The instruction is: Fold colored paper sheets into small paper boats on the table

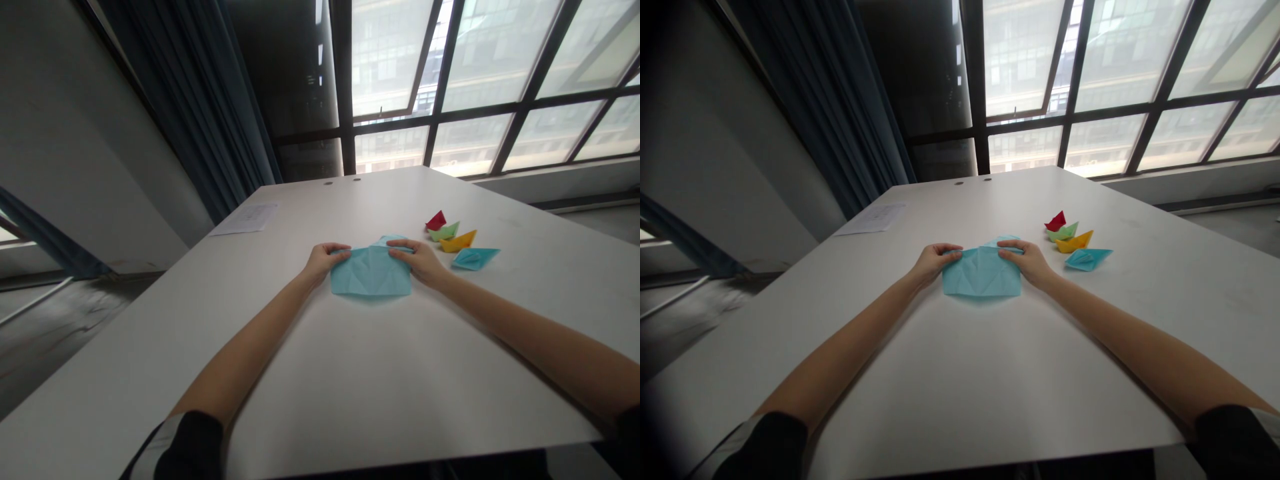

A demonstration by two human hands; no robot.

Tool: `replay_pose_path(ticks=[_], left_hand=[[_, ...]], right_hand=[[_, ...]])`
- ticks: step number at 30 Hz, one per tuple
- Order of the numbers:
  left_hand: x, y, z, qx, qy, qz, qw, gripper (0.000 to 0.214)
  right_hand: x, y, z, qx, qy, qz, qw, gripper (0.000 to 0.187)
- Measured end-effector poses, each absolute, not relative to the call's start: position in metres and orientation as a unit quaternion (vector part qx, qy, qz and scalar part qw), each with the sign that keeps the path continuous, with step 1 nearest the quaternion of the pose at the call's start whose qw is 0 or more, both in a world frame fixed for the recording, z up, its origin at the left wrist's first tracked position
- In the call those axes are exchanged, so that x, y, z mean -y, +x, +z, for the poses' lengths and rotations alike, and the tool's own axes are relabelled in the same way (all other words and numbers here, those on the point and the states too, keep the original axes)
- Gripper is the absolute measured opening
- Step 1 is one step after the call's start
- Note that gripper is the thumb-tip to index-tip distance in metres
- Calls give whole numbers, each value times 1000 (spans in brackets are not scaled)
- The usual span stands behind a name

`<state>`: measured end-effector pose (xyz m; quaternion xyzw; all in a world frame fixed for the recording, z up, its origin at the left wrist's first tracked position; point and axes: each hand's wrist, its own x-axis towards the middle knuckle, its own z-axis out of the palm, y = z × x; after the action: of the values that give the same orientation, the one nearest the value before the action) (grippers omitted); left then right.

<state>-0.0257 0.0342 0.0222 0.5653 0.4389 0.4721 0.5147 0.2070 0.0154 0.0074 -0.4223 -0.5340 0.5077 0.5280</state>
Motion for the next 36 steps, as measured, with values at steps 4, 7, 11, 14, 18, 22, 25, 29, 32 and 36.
replay_pose_path(ticks=[4, 7, 11, 14, 18, 22, 25, 29, 32, 36], left_hand=[[-35, -24, 23, -456, 610, 484, 431, 28], [-33, -24, 27, -502, 660, 480, 285, 18], [-28, -24, 33, -527, 711, 440, 150, 13], [-25, -23, 36, -505, 758, 398, 110, 9], [-23, -22, 37, -469, 799, 351, 134, 11], [-20, -20, 37, -464, 808, 324, 163, 15], [-17, -18, 38, -447, 821, 314, 169, 16], [-15, -15, 41, -440, 821, 318, 175, 16], [-14, -14, 42, -440, 814, 331, 184, 16], [-12, -11, 43, -459, 802, 346, 165, 18]], right_hand=[[-18, 207, 5, 552, -423, 468, 545, 32], [-20, 210, 3, 600, -474, 324, 557, 31], [-19, 215, 5, 666, -510, 106, 534, 20], [-17, 217, 7, 719, -488, 55, 491, 13], [-16, 215, 7, 741, -463, 153, 461, 13], [-12, 209, 8, 739, -450, 206, 458, 15], [-8, 205, 12, 744, -439, 205, 459, 15], [-4, 202, 15, 745, -436, 201, 463, 15], [-3, 201, 16, 739, -444, 189, 470, 14], [1, 196, 19, 749, -448, 131, 470, 11]])
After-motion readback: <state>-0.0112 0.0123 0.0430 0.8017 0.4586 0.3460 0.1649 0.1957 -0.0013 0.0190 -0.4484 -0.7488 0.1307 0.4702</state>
